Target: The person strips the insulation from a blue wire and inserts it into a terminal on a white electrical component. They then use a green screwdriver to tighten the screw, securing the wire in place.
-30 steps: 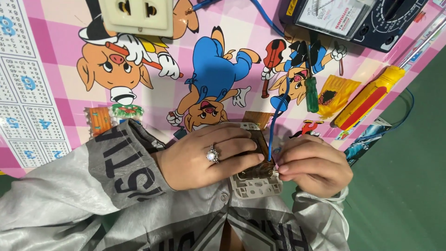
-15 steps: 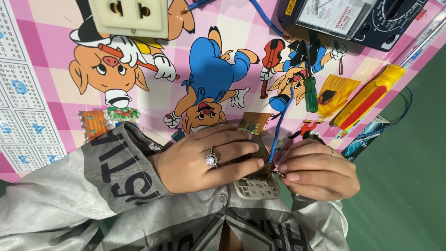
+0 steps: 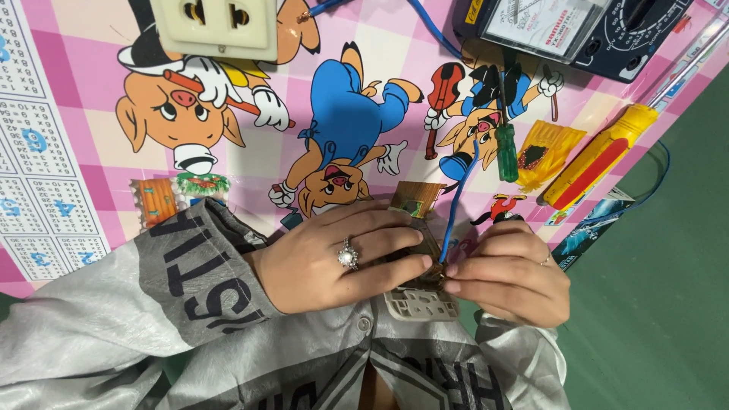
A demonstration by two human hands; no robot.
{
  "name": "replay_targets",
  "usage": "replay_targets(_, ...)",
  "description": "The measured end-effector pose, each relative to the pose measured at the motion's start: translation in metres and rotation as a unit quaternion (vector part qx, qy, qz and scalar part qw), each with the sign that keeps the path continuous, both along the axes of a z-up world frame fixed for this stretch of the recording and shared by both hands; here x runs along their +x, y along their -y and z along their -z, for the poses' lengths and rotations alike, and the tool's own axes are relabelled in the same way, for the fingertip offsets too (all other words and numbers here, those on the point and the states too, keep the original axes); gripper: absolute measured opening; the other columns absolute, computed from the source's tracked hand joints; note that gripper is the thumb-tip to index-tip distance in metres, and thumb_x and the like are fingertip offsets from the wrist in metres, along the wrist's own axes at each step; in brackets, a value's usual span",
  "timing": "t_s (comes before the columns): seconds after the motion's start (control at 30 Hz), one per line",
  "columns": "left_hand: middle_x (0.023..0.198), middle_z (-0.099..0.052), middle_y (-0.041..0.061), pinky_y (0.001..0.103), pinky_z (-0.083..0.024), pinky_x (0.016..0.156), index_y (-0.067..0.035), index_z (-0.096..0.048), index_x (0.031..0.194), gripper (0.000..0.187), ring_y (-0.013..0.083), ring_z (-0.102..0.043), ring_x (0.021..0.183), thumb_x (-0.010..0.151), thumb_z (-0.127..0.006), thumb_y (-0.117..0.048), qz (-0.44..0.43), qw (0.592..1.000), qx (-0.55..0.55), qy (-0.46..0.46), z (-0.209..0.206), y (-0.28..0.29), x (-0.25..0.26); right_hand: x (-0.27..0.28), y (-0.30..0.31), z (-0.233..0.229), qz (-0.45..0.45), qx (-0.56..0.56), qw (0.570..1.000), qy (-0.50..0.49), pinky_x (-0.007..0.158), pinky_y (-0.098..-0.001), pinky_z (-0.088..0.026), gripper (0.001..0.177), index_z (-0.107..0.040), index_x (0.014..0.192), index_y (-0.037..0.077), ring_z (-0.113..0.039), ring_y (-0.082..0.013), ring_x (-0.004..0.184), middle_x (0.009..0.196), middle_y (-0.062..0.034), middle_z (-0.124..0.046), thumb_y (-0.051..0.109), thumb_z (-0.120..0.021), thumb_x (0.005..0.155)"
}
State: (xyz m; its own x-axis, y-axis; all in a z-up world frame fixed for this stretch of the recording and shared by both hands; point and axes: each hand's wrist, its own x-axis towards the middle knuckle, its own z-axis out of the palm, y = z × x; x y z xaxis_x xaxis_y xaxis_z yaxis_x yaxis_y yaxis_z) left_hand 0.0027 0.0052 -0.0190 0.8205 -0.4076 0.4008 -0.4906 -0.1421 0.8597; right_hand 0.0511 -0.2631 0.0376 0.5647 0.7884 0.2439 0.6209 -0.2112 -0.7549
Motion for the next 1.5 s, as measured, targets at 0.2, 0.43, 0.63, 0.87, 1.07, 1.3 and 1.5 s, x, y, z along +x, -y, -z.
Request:
replay_targets(0.2,0.125,-0.065,0.013,0.052,-0.062,0.104,-0.008,-0.062,0.128,0.023,0.0356,-0.071,0.117,0.106,-0.068,-0.008,0.008,1.000,-0.020,-0.002,0.000,0.000,0.002,0.000,-0.002,0.003,0.005,0.002,1.000,0.011,0.079,-0.0357,-0.054,0.010,-0.074,0.102,0.008,-0.061,-0.0200,0.092,0.105,-0.0034,-0.068,0.009,-0.076,0.092)
replay_targets(0.43,0.125,-0.066,0.012,0.052,-0.062,0.103,-0.009,-0.063,0.128,0.022,0.0362,-0.071,0.118,0.106,-0.068,-0.009,0.005,1.000,-0.013,-0.001,0.001,0.001,0.000,0.007,0.004,0.004,-0.025,-0.013,0.999,0.041,0.090,-0.0393,-0.055,0.011,-0.074,0.109,0.018,-0.060,-0.0203,0.102,0.113,0.0000,-0.061,0.020,-0.074,0.097)
replay_targets(0.63,0.127,-0.065,0.012,0.053,-0.061,0.105,-0.010,-0.062,0.129,0.024,0.0352,-0.070,0.119,0.106,-0.068,-0.011,0.013,1.000,-0.010,-0.002,0.002,0.001,-0.002,0.010,-0.002,0.005,-0.007,-0.019,0.997,0.079,0.085,-0.0411,-0.047,0.012,-0.075,0.109,0.030,-0.055,-0.0210,0.098,0.112,0.0034,-0.058,0.026,-0.074,0.098)
replay_targets(0.87,0.128,-0.064,0.013,0.054,-0.062,0.105,-0.009,-0.057,0.132,0.027,0.0360,-0.070,0.121,0.107,-0.068,-0.010,0.017,1.000,-0.004,0.003,0.003,0.000,-0.003,0.009,0.003,0.008,0.008,-0.005,0.993,0.114,0.097,-0.0420,-0.045,0.010,-0.075,0.107,0.030,-0.058,-0.0191,0.100,0.111,0.0047,-0.060,0.029,-0.078,0.097)
replay_targets(1.07,0.129,-0.064,0.013,0.053,-0.062,0.105,-0.010,-0.057,0.133,0.028,0.0356,-0.069,0.121,0.107,-0.067,-0.009,0.018,1.000,-0.006,0.001,0.003,0.001,-0.004,0.008,0.003,0.013,0.010,0.014,0.999,0.037,0.090,-0.0444,-0.046,0.014,-0.078,0.103,0.028,-0.057,-0.0228,0.093,0.103,0.0024,-0.065,0.025,-0.066,0.098)
replay_targets(1.3,0.129,-0.064,0.013,0.053,-0.062,0.105,-0.010,-0.058,0.132,0.027,0.0349,-0.069,0.120,0.107,-0.068,-0.010,0.016,1.000,-0.003,0.004,0.003,0.001,-0.004,0.007,0.004,0.009,0.050,0.031,0.998,0.006,0.091,-0.0439,-0.048,0.022,-0.077,0.098,0.025,-0.060,-0.0231,0.097,0.103,0.0014,-0.066,0.026,-0.055,0.101)
replay_targets(1.5,0.130,-0.064,0.014,0.053,-0.063,0.105,-0.009,-0.056,0.134,0.029,0.0358,-0.069,0.121,0.108,-0.067,-0.009,0.016,1.000,-0.003,0.008,0.004,0.001,-0.005,0.004,0.005,0.010,0.045,-0.017,0.995,0.091,0.097,-0.0456,-0.045,0.022,-0.077,0.104,0.032,-0.055,-0.0229,0.098,0.107,0.0030,-0.061,0.022,-0.057,0.100)
